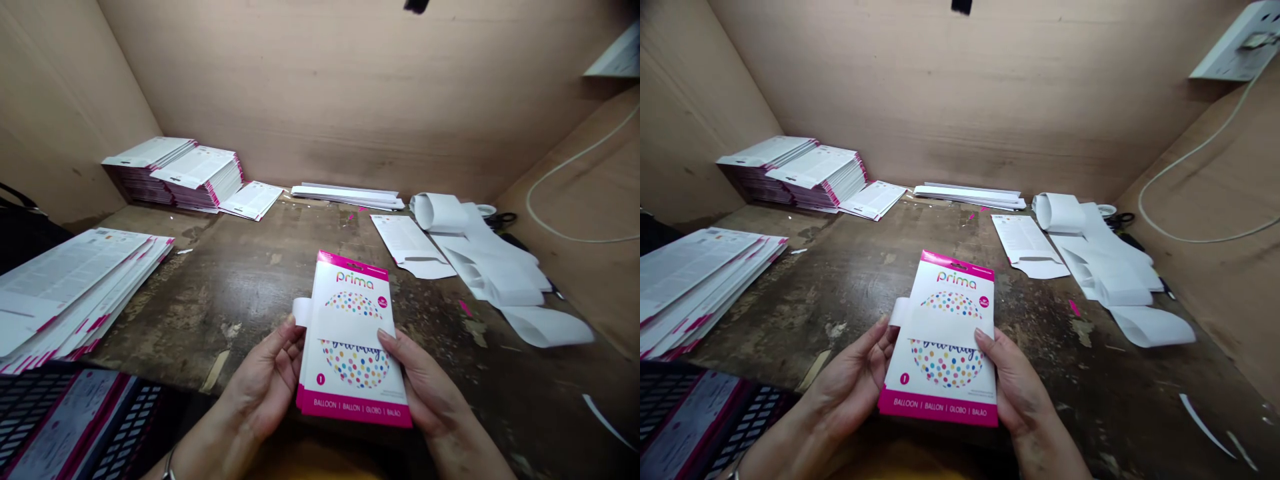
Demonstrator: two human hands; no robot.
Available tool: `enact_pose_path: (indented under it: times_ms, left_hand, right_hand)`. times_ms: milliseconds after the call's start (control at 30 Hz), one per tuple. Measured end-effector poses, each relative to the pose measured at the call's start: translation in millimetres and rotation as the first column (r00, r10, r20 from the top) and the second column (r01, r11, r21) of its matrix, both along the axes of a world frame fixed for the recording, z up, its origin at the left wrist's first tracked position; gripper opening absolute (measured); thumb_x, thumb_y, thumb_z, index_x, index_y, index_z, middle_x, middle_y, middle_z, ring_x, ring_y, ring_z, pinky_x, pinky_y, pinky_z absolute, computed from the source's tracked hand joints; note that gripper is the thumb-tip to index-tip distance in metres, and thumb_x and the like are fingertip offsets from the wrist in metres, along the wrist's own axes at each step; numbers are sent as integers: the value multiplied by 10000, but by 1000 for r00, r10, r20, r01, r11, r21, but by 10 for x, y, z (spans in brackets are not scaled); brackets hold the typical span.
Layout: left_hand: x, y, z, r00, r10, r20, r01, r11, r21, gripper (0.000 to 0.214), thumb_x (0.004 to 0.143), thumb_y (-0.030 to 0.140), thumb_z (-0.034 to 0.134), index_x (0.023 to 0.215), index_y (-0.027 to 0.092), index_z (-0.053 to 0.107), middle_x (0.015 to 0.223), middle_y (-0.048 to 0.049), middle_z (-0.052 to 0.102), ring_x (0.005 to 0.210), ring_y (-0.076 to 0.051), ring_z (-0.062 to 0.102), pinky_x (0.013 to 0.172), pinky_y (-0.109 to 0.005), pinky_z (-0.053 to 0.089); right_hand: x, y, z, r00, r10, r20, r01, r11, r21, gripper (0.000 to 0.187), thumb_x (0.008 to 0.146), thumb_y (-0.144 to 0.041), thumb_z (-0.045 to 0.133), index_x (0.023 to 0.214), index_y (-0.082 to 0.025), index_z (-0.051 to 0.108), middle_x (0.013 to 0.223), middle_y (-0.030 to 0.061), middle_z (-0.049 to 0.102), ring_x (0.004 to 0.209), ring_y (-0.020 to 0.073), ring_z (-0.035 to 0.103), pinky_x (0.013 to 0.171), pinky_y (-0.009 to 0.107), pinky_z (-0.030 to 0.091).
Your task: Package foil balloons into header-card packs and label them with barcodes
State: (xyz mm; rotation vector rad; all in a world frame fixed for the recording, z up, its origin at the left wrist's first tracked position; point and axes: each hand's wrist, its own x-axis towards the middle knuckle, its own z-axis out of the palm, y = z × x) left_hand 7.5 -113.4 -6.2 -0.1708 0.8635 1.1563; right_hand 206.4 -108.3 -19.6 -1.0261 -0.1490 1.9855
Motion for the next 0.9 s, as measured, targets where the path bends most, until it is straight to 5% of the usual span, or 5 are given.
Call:
enact_pose_path:
  times_ms: [200, 367, 500, 633, 900]
  left_hand:
    - [4, -56, -51, 1000, 10, 1, -10, 1000, -2, 80, 858, 188, 602, 806, 127, 609, 725, -36, 665, 695, -143, 654, 756, -293, 545]
    - [-69, -13, -246, 892, 89, -443, 48, 956, 289, 230, 734, 289, 738, 895, 168, 628, 872, -32, 713, 822, -193, 662, 815, -326, 512]
    - [-169, 7, -232, 462, 157, -873, 299, 899, 320, 175, 790, 346, 663, 850, 182, 660, 845, -35, 709, 803, -201, 644, 733, -292, 499]
    - [-176, 60, -219, -42, 393, -919, 660, 701, 270, 117, 877, 244, 539, 856, 204, 646, 982, -57, 676, 923, -202, 605, 832, -301, 459]
    - [-105, 157, -351, -455, 477, -752, 817, 559, -140, 165, 891, 124, 427, 830, 180, 570, 834, -79, 601, 808, -227, 545, 725, -338, 449]
  right_hand:
    - [-14, 4, 9, 998, 45, 51, -46, 999, 21, 603, 771, -216, 695, 1320, -187, 446, 1106, 160, 676, 945, 324, 668, 886, 554, 489]
    - [-44, 25, -12, 995, 46, 93, -50, 998, 47, 553, 753, -219, 721, 1256, -168, 496, 1049, 149, 700, 943, 319, 671, 861, 529, 513]
    - [-107, 38, -73, 979, 28, 202, -51, 993, 110, 521, 730, -260, 751, 1201, -180, 543, 1014, 118, 716, 907, 318, 682, 804, 504, 547]
    - [-195, 48, -113, 923, -32, 385, -40, 983, 177, 479, 704, -331, 765, 1119, -167, 590, 929, 100, 735, 844, 329, 694, 748, 491, 564]
    - [-154, 35, -110, 622, -96, 777, -226, 928, 296, 414, 734, -394, 696, 1066, -158, 625, 935, 125, 713, 874, 337, 665, 782, 503, 530]
